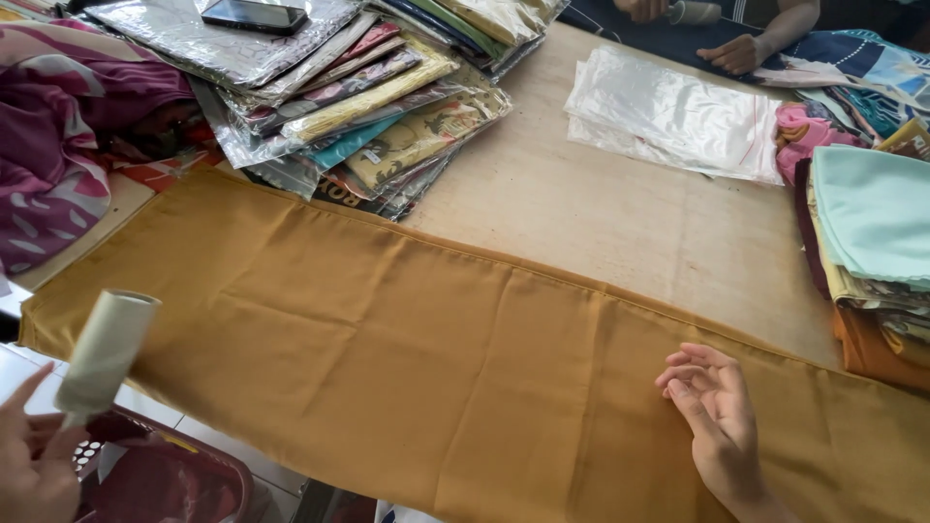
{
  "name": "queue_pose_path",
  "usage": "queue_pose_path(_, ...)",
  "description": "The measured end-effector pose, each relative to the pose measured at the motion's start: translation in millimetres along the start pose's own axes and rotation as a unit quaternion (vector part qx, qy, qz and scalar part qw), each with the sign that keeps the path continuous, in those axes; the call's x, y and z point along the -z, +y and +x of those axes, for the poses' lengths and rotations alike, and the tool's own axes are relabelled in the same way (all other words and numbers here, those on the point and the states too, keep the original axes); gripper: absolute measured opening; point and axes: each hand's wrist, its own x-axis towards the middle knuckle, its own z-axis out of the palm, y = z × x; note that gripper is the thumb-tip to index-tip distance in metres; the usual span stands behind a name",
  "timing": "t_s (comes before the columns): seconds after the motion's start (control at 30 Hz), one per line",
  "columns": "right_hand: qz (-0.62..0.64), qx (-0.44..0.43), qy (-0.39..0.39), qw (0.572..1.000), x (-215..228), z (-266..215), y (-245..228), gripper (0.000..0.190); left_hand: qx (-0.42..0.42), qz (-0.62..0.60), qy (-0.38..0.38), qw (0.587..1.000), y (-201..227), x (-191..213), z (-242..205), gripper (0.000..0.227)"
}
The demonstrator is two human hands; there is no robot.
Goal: Using a lint roller to remove debris and lint from a piece of brown fabric laid out on a work surface.
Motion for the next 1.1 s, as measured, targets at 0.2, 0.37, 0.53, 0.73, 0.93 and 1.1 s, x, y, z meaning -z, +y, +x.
queue_pose_path(0.2,-0.005,0.005,-0.003,1.0,-2,1,-2,0.051,-0.044,0.023,0.03,0.998,-61,14,12,0.078)
queue_pose_path(0.37,-0.181,0.119,-0.061,0.974,-28,3,-33,0.056,-0.182,0.045,-0.007,0.982,39,4,-38,0.055)
queue_pose_path(0.53,-0.075,0.208,-0.199,0.955,-125,-20,-108,0.059,-0.261,0.115,-0.172,0.943,124,-34,-74,0.072)
queue_pose_path(0.73,-0.034,0.216,-0.355,0.909,-198,-69,-124,0.066,-0.278,-0.01,-0.262,0.924,174,-53,-102,0.068)
queue_pose_path(0.93,-0.158,0.228,-0.237,0.931,-137,-60,-100,0.069,-0.125,0.044,-0.153,0.979,113,-26,-69,0.063)
queue_pose_path(1.1,-0.33,0.215,-0.138,0.909,-76,-70,-65,0.076,-0.067,0.111,-0.097,0.987,81,2,-19,0.061)
